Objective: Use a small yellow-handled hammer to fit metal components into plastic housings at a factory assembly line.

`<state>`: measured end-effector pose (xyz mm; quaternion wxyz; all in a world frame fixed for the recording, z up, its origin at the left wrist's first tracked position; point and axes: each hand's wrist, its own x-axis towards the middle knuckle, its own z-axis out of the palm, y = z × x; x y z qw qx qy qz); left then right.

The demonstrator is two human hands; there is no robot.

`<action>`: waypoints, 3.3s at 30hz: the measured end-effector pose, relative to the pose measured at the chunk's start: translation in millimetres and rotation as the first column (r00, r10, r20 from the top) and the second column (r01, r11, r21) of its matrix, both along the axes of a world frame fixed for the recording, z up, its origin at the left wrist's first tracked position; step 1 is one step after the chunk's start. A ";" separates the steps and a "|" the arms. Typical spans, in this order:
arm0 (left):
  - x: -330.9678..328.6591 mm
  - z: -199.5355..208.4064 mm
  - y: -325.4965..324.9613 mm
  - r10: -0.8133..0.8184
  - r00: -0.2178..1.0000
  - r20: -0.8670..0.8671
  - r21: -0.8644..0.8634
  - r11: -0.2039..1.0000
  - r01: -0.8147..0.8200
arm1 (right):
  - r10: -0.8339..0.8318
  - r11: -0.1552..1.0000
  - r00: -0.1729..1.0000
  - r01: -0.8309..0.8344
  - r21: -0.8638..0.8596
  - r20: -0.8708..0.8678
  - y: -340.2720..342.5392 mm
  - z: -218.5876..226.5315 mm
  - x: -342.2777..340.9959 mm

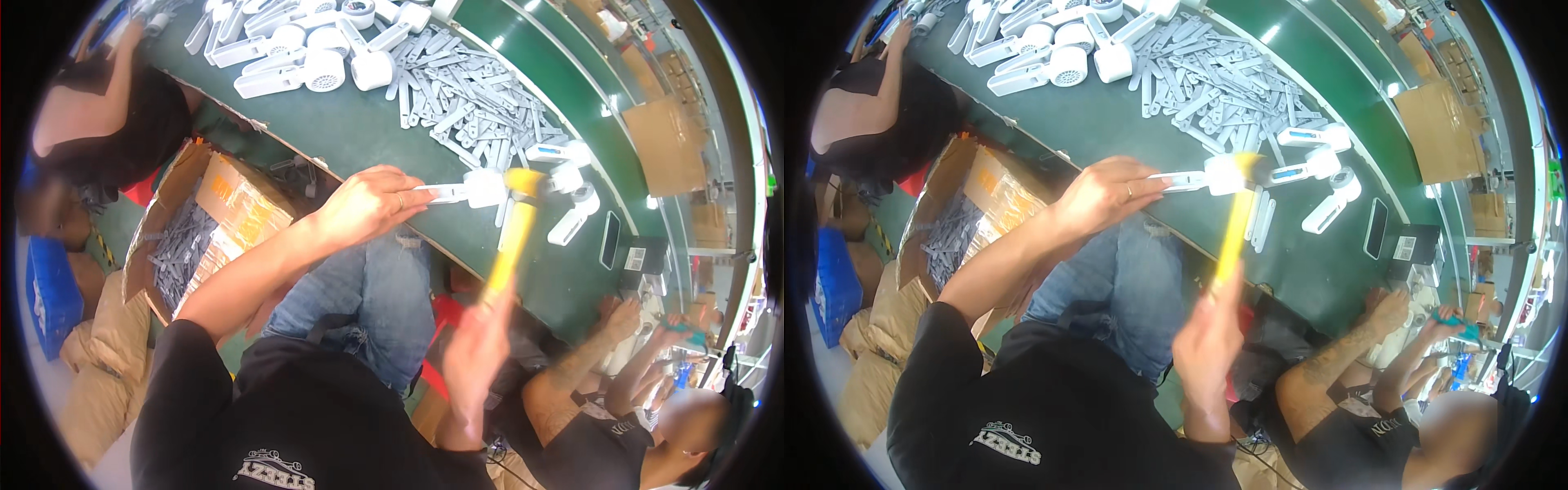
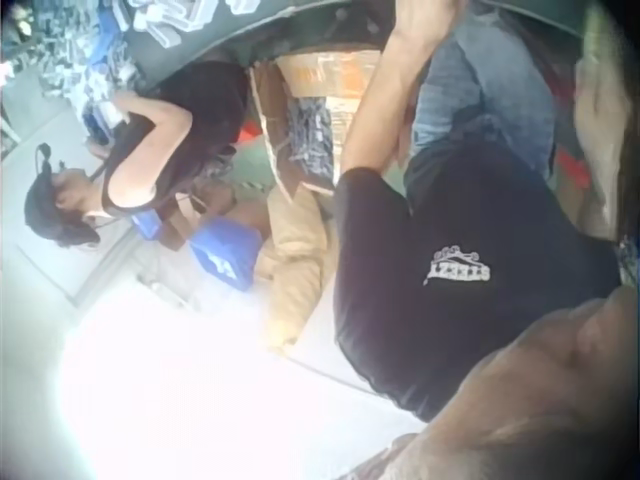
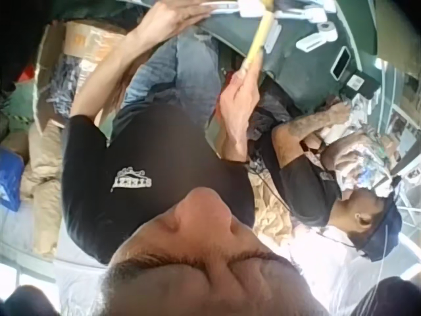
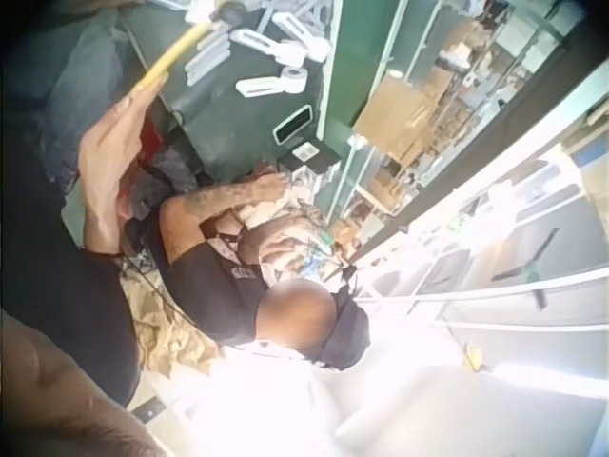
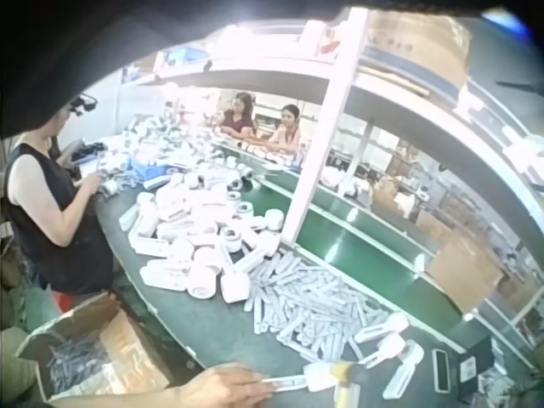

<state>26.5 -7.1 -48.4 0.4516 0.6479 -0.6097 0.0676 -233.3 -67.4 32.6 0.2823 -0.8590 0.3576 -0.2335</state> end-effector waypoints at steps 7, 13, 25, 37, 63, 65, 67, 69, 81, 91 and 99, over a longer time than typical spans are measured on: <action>-1.1 -5.4 4.6 0.036 0.999 0.002 0.018 0.999 -0.036 | -0.009 0.994 0.999 0.014 0.112 -0.042 4.7 22.2 -1.3; -6.1 -1.8 5.6 0.030 0.999 -0.013 0.047 0.998 -0.030 | 0.063 0.974 0.966 -0.004 0.227 -0.251 4.0 17.0 0.5; -12.3 -3.3 2.3 0.248 0.933 -0.260 0.120 0.967 -0.224 | 0.225 0.974 0.974 -0.224 0.035 -0.040 9.2 -4.9 -0.3; 47.0 18.7 210.3 0.809 0.576 -0.120 -0.034 0.576 -0.816 | -0.173 0.813 0.952 -0.006 0.582 0.253 -25.8 -27.1 -34.1; 402.3 -58.7 199.4 0.804 0.588 -0.085 0.233 0.590 -0.773 | -0.594 0.804 0.802 0.589 0.088 0.061 -224.6 -50.1 1.4; 308.6 -27.7 191.7 0.783 0.611 -0.118 0.230 0.620 -0.750 | -0.638 0.770 0.748 0.629 0.111 0.185 -206.1 -30.3 -16.4; 244.5 -16.9 205.8 0.746 0.636 -0.196 0.205 0.666 -0.717 | -0.644 0.762 0.738 0.644 0.075 0.202 -187.2 -16.1 -44.1; 181.4 -11.3 190.0 0.650 0.684 -0.332 0.135 0.750 -0.647 | -0.630 0.773 0.733 0.566 0.286 0.255 -156.2 6.8 -51.9; 68.7 21.8 -36.7 0.423 0.906 -0.002 0.336 0.854 -0.398 | 0.124 0.771 0.986 -0.168 0.615 0.114 -119.7 -48.4 39.3; 80.8 16.6 -8.4 0.449 0.893 -0.038 0.339 0.846 -0.411 | 0.076 0.764 0.974 -0.194 0.615 0.213 -119.8 -58.2 31.6; 93.4 12.2 5.4 0.461 0.871 -0.168 0.444 0.824 -0.351 | -0.085 0.737 0.882 -0.258 0.624 0.464 -119.1 -67.8 19.7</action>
